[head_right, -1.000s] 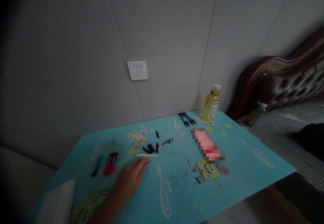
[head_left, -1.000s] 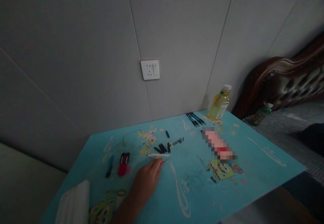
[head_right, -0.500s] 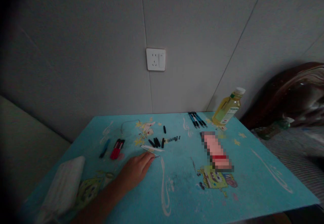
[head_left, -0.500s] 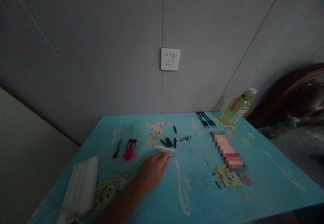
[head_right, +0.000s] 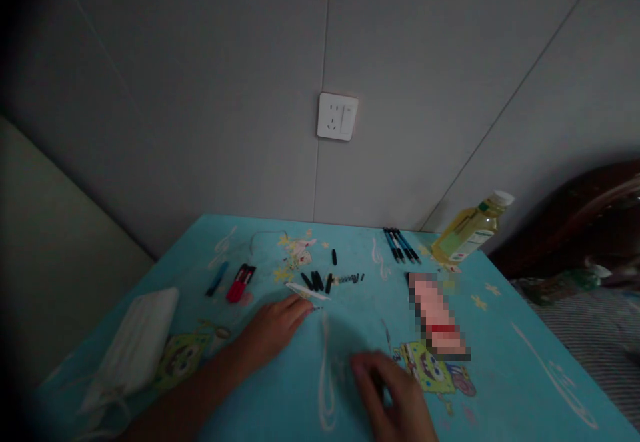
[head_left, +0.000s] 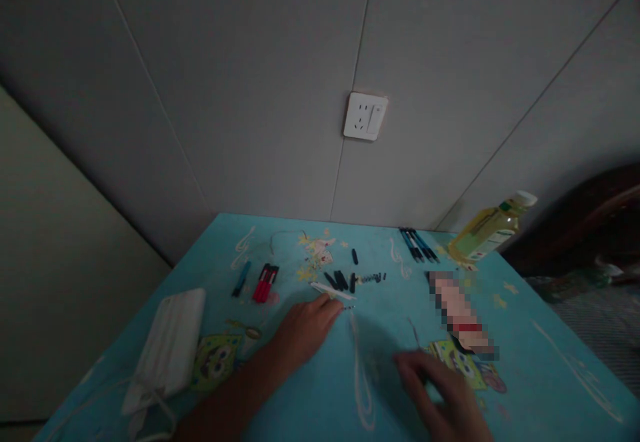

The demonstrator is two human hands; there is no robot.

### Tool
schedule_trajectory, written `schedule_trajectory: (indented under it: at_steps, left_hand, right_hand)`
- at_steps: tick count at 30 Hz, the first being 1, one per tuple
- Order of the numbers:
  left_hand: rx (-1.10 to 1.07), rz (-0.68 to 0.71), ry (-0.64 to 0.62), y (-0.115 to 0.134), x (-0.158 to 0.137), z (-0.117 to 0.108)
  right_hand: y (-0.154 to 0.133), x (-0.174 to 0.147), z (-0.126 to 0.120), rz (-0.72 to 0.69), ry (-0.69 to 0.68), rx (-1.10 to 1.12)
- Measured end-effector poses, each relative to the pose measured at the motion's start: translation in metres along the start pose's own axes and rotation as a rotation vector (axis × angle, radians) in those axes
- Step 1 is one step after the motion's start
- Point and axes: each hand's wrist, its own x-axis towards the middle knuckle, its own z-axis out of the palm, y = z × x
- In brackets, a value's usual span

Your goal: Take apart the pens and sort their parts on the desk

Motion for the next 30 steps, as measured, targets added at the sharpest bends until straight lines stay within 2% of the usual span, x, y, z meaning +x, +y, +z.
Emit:
schedule_trajectory:
  at_steps: [4,7,11,16,19,26,30]
  left_hand:
    - [0.033,-0.036,0.048,-0.01,0.004,-0.002]
    - [0.03,-0.044,0.074,-0.016,0.006,-0.003]
    - [-0.013,-0.05,0.085,-0.018,0.006,-0.001]
    - [-0.14,-0.015,0.105,-0.015,0.005,0.001]
    - [-0.179,0.033,0.099,-0.014,0.004,0.0]
    - [-0.035,0.011,0.01,-0.013,0.004,-0.004]
    - [0.056,0.076,-0.005,-0.015,0.002,-0.001]
  right_hand:
    - [-0.022,0.097,0.034,-0.303,-0.002,0.24]
    - [-0.025,0.131,0.056,-0.422,-0.03,0.272]
    - [-0.011,0.127,0.069,-0.441,-0.067,0.302]
    - [-0.001,0.117,0.066,-0.409,-0.101,0.313]
    - [0.0,0.118,0.064,-0.458,-0.152,0.298]
    - [-0.002,0.117,0.054,-0.524,-0.223,0.206]
    - [-0.006,0.115,0.052,-0.542,-0.268,0.185]
